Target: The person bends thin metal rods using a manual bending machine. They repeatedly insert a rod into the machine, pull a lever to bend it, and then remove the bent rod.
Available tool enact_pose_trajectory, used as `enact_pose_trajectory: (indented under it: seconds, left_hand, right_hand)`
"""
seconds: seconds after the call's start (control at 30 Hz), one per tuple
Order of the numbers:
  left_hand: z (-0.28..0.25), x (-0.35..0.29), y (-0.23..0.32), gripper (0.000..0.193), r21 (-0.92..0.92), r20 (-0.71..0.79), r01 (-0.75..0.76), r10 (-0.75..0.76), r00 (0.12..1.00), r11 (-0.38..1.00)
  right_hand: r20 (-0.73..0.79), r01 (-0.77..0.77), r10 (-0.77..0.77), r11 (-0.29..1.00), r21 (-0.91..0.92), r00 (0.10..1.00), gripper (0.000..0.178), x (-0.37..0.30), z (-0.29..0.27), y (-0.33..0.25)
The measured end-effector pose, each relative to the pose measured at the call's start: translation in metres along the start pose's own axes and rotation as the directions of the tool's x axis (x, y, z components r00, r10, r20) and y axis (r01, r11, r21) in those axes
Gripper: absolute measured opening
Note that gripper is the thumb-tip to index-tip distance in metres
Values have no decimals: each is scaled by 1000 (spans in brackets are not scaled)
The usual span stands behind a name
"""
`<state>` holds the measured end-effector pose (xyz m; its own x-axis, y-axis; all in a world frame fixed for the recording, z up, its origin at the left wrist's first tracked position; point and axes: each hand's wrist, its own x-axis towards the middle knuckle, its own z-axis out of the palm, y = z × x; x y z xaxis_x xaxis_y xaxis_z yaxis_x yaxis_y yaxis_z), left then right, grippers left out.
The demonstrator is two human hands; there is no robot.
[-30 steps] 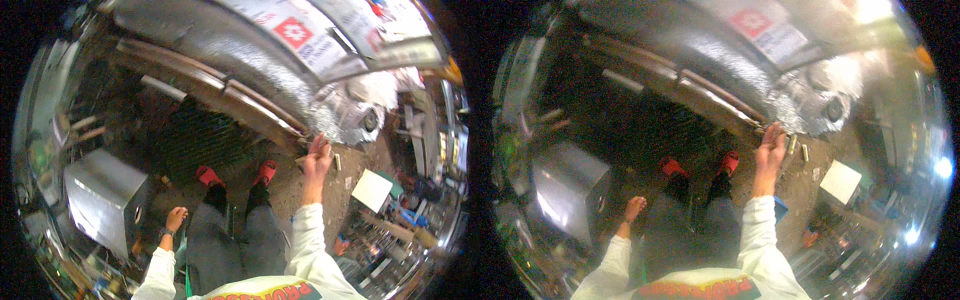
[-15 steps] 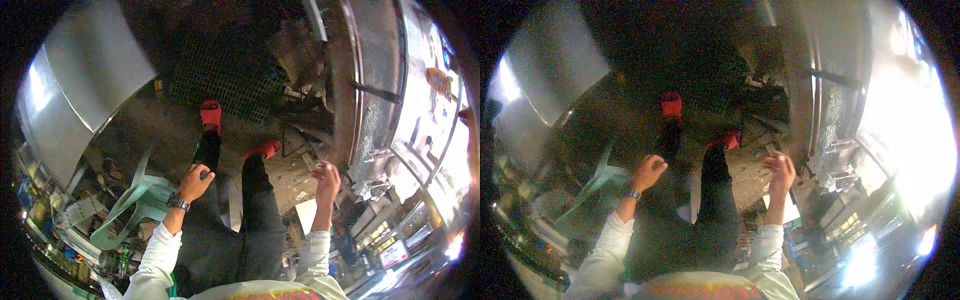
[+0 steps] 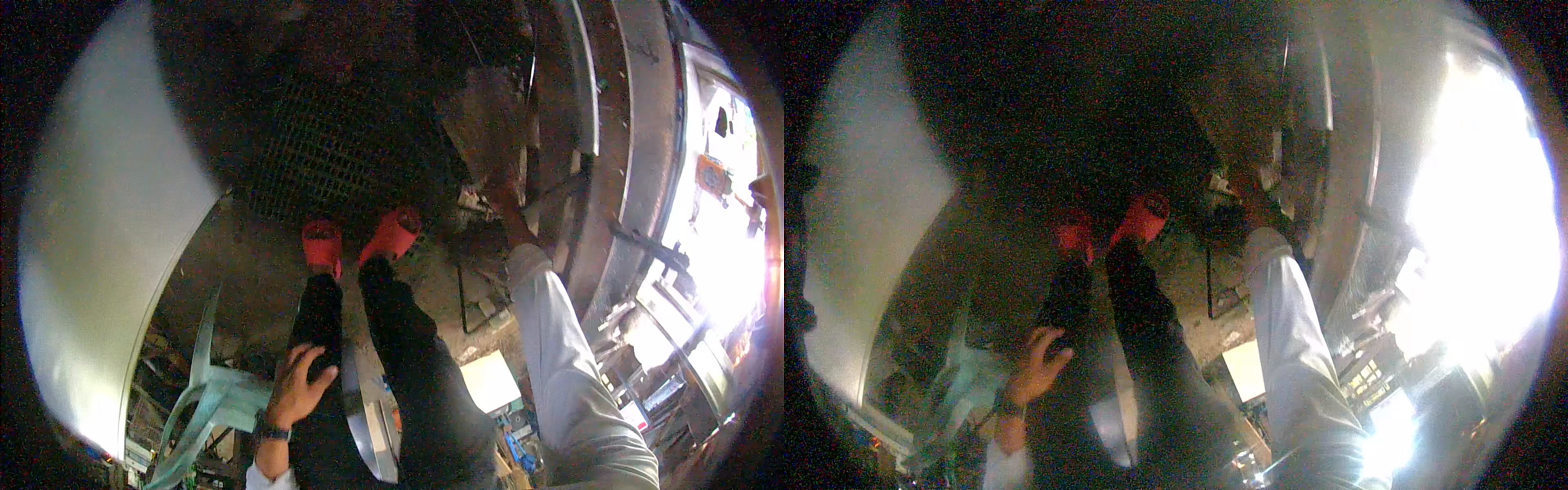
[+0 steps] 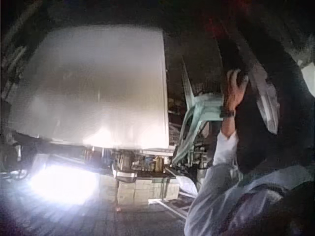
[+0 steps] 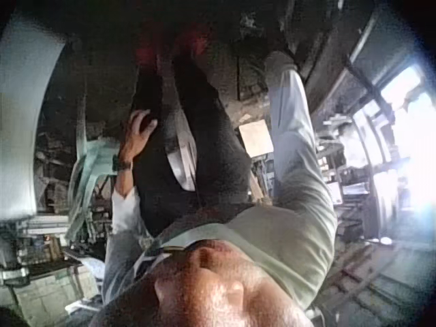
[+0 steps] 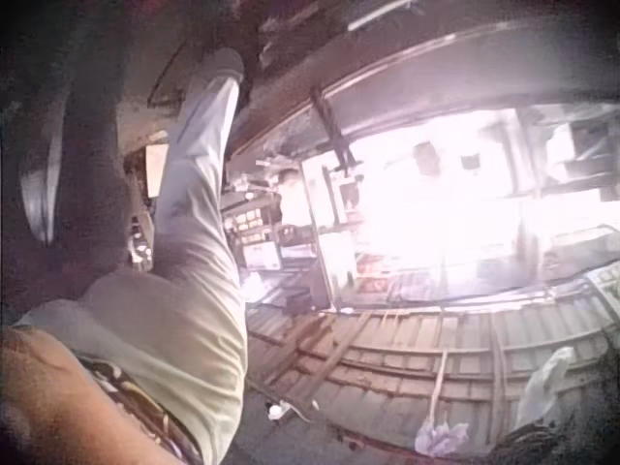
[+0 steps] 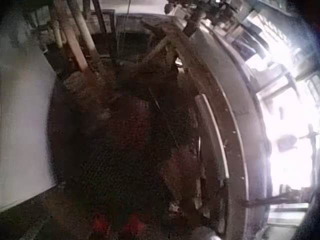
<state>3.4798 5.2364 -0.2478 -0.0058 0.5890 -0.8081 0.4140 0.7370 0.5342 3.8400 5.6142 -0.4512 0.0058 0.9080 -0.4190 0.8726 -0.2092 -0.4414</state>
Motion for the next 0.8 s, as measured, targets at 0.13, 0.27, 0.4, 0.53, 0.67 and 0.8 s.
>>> enact_pose_trajectory:
  seconds: [0.13,0.27,0.4,0.53,0.67,0.8]
  left_hand:
    - [-25,18,19,48,-50,-3,171,-171,985,984]
    - [-31,15,11,53,-394,27,416,-442,897,820]
    - [-72,60,41,54,-158,-105,271,-289,951,949]
    - [-54,136,29,53,-113,-234,201,-223,946,973]
    - [1,196,-27,52,-110,-344,147,-176,922,983]
    - [74,259,-109,50,-112,-448,113,-151,881,987]
  right_hand:
    - [-109,-12,10,1000,-22,994,32,62,12,12]
    - [-179,9,-14,1000,-26,984,32,119,34,11]
    - [-265,26,-38,998,-49,963,32,184,36,10]
    - [-321,18,-28,999,-35,947,32,244,25,15]
    - [-370,8,-19,999,-32,929,33,284,11,20]
    - [-396,-16,14,1000,-2,918,33,288,19,31]
